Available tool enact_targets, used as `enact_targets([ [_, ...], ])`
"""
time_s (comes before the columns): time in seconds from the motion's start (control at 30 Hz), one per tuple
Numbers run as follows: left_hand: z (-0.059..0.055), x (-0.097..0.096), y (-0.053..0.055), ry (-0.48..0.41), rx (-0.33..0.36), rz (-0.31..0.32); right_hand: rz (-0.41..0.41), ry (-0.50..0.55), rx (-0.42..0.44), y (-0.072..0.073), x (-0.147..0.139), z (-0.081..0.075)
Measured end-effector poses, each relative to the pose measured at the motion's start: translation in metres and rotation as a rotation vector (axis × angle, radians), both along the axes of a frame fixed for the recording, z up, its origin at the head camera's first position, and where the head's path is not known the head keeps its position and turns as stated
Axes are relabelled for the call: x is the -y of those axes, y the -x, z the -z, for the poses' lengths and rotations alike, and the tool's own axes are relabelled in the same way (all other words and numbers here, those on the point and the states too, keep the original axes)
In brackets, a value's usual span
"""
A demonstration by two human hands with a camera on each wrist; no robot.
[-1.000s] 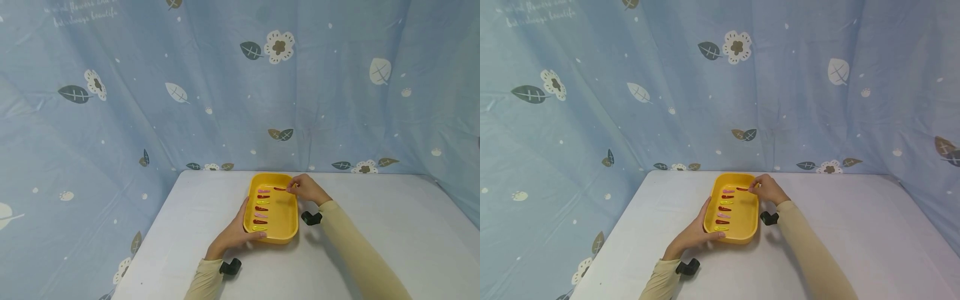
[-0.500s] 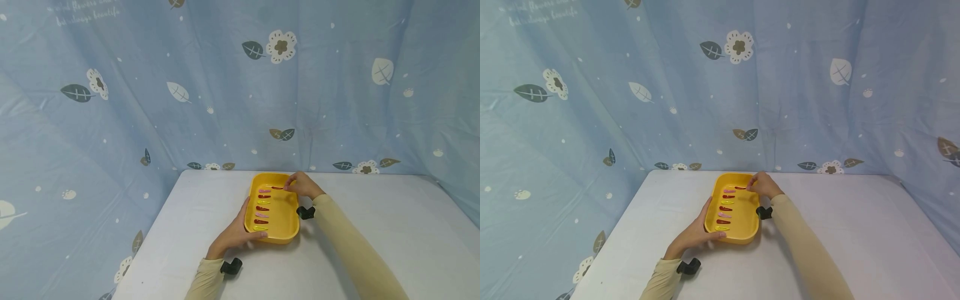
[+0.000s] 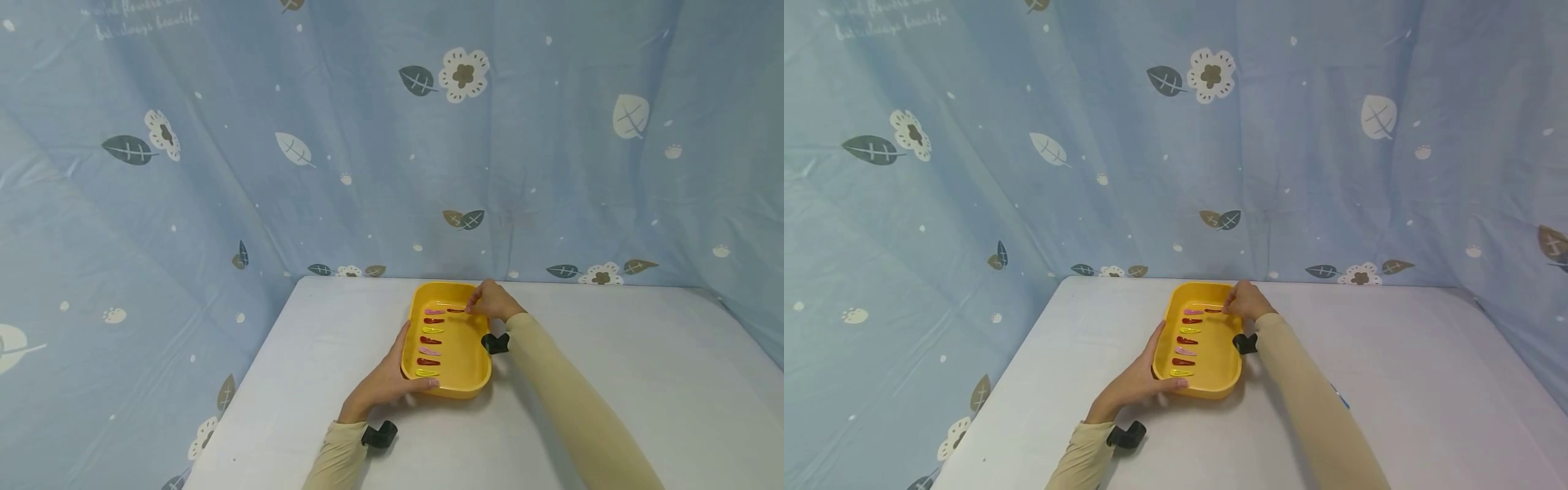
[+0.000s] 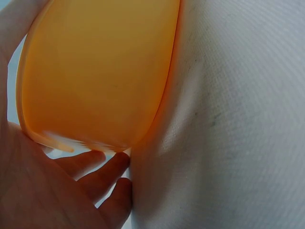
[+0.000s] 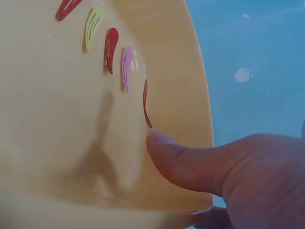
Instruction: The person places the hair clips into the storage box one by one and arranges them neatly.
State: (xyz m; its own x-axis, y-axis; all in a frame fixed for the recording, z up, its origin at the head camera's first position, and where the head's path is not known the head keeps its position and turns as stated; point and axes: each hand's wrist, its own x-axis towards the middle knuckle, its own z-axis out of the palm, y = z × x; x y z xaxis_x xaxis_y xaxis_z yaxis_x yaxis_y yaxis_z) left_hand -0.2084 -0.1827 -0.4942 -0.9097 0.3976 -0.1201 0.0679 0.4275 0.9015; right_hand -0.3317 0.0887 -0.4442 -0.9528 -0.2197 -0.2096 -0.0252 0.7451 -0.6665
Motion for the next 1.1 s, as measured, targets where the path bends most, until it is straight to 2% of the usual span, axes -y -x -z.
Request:
enact_targets([
  [0.33,0.000,0.001,0.000,-0.006,-0.001,0.001,-0.024,-0.033,-0.013,0.006,0.003,0.003],
  [1.1,0.000,0.000,0.001,0.004,-0.001,-0.002,0.004,-0.060,-0.002,0.007,0.010,0.009],
])
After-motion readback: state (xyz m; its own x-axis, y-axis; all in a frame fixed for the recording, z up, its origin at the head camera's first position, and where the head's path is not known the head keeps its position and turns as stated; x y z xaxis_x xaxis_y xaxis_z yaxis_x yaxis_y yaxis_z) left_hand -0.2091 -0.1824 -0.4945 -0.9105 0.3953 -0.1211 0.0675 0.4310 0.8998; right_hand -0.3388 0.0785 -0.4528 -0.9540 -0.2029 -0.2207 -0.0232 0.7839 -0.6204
